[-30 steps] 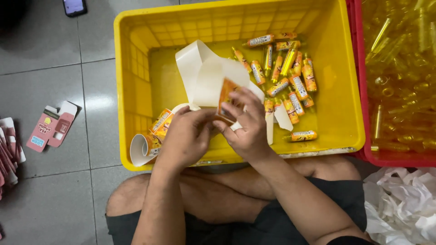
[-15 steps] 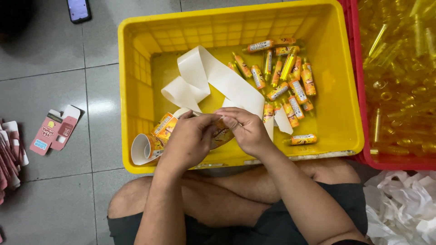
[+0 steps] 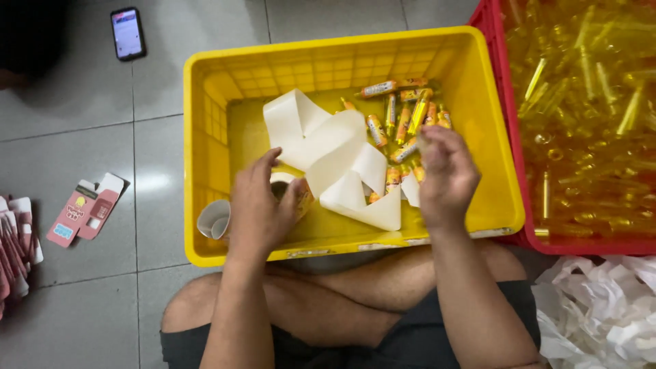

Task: The person sits on the floor and repeatedly applies labels to small yellow bottles. They pick up a bottle, wrap a label from a roll around it, and place the labeled bottle into a red crate. The process is repeated continuously with items from a yellow crate.

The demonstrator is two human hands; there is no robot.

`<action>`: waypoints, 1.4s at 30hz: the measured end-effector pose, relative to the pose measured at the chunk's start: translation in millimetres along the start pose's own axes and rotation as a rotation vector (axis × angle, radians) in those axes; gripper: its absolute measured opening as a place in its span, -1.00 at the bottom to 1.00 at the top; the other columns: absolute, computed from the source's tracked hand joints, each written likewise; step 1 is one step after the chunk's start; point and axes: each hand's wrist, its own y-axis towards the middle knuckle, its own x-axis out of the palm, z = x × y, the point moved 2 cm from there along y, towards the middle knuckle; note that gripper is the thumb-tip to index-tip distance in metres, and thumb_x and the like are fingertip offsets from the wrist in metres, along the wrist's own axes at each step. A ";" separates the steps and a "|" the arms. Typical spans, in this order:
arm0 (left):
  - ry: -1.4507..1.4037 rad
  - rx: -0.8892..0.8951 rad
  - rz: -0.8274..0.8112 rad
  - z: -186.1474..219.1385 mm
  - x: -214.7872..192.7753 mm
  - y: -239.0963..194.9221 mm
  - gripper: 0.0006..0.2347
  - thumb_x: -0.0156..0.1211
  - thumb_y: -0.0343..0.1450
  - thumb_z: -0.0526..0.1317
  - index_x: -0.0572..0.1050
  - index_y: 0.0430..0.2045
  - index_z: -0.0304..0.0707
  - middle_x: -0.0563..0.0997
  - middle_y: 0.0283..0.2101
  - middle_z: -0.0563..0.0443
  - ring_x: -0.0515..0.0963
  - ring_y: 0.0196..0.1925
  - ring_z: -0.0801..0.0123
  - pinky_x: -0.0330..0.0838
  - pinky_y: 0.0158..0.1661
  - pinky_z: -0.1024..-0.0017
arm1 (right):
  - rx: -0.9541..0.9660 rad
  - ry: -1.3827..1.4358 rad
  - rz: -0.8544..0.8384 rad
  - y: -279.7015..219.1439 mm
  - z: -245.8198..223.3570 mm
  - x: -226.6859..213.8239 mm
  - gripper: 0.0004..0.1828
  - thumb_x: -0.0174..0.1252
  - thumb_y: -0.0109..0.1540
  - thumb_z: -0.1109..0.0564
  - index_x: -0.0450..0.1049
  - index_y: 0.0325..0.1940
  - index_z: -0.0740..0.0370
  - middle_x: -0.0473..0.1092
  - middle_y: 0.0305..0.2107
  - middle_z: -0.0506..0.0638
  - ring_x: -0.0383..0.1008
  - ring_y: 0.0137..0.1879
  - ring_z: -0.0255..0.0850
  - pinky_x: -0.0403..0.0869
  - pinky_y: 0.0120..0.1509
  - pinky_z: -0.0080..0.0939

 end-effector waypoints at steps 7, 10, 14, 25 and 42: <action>-1.094 -0.047 -0.132 1.1 53.5 -1.0 -0.46 0.14 0.44 -0.38 0.07 0.32 -0.33 0.56 -0.04 -0.45 0.65 -0.13 -0.01 0.63 -0.12 0.11 | -0.575 -0.302 -0.415 -15.1 -45.2 6.0 -0.52 0.44 0.12 -0.27 0.64 -0.07 0.07 0.47 0.04 0.06 0.45 0.24 0.12 0.39 0.39 0.11; -1.149 -0.073 -0.052 33.4 52.0 0.3 -0.51 0.14 0.42 -0.47 0.15 0.24 -0.21 0.55 -0.15 -0.10 0.64 -0.20 0.34 0.67 -0.16 0.38 | -0.297 -0.291 -0.481 -12.6 -37.9 -22.6 -0.09 0.60 -0.08 -0.25 0.47 0.20 0.23 0.38 0.13 0.19 0.40 0.32 0.22 0.35 0.45 0.20; -1.173 -0.003 -0.098 72.8 98.7 7.2 -0.53 0.14 0.44 -0.49 0.16 0.22 -0.19 0.56 -0.15 -0.18 0.65 -0.20 0.27 0.69 -0.15 0.25 | 0.216 0.024 -0.525 -18.9 6.3 -82.1 0.31 0.61 -0.06 -0.08 -0.04 0.55 0.31 0.18 0.32 0.31 0.19 0.49 0.22 0.35 0.43 0.08; -0.983 0.040 -0.534 213.7 269.3 20.1 -0.55 0.19 0.42 -0.42 0.21 0.19 -0.26 0.60 -0.08 -0.28 0.69 -0.11 0.10 0.64 -0.08 0.24 | 0.584 0.082 0.245 -0.2 55.8 -227.8 -0.80 0.24 0.34 0.10 0.59 -0.19 0.33 0.52 -0.35 0.01 0.46 -0.22 -0.31 0.54 -0.11 -0.28; 0.796 0.667 -0.340 249.1 473.5 123.1 -0.80 0.06 0.38 -0.25 0.67 -0.29 -0.10 0.66 -0.25 -0.04 0.54 -0.13 0.04 0.29 -0.15 0.06 | 0.626 0.075 0.693 8.3 96.1 -303.0 -0.74 0.18 0.37 0.13 0.48 -0.12 0.47 0.43 -0.33 0.13 0.58 -0.24 -0.08 0.64 -0.31 -0.17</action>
